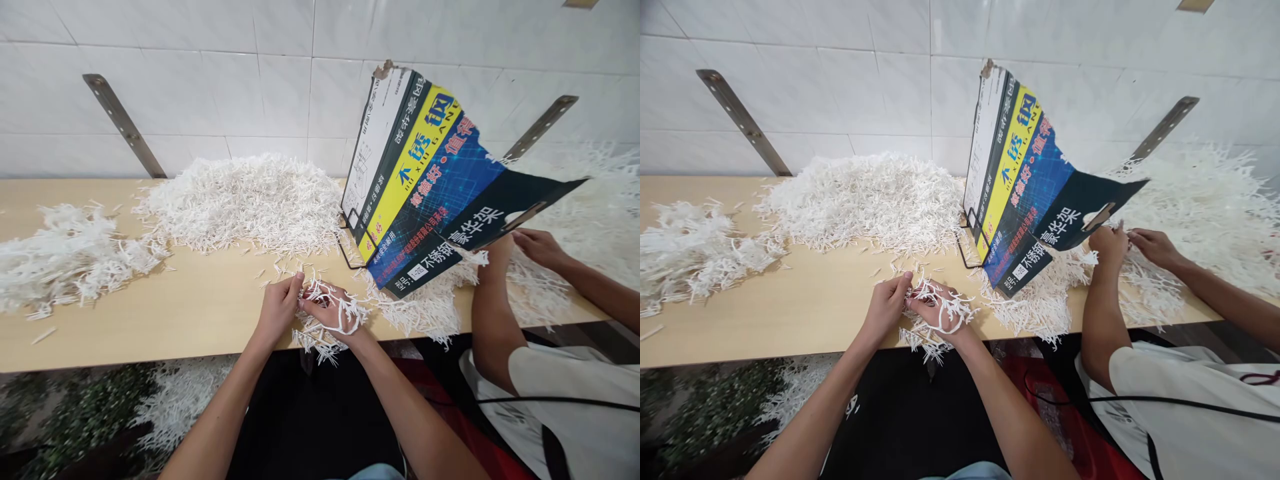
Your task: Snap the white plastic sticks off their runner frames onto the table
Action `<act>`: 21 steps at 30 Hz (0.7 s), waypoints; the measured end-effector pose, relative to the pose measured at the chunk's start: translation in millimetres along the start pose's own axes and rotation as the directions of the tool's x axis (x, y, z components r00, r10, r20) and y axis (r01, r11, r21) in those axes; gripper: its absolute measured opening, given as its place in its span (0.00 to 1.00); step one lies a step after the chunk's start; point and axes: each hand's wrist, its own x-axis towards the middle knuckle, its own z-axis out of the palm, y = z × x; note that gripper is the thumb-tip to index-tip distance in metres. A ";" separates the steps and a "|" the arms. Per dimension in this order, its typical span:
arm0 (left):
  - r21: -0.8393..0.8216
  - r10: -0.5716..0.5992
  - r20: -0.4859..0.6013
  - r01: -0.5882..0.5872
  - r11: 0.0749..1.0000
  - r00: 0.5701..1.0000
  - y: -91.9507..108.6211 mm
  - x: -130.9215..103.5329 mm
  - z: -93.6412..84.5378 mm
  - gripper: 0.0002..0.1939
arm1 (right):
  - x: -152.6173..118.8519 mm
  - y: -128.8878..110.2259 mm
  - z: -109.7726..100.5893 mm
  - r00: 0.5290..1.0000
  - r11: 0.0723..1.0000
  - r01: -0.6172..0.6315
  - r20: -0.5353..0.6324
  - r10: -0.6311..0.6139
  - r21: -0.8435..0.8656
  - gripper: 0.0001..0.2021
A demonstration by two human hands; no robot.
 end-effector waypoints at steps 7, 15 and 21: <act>0.046 0.037 -0.082 -0.033 0.998 0.996 -2.6 -1.6 1.5 0.31 | 1.3 5.2 -2.4 0.992 0.999 0.045 0.123 -0.041 -0.029 0.07; -0.124 -0.062 0.177 0.085 0.989 0.982 4.7 1.5 -4.9 0.33 | -3.3 3.2 -6.7 0.993 0.994 0.010 0.119 0.003 -0.105 0.04; -0.075 -0.148 0.162 0.162 0.984 0.976 8.1 8.7 0.0 0.38 | -3.8 -1.2 -5.6 0.990 0.993 -0.003 0.141 0.020 -0.120 0.06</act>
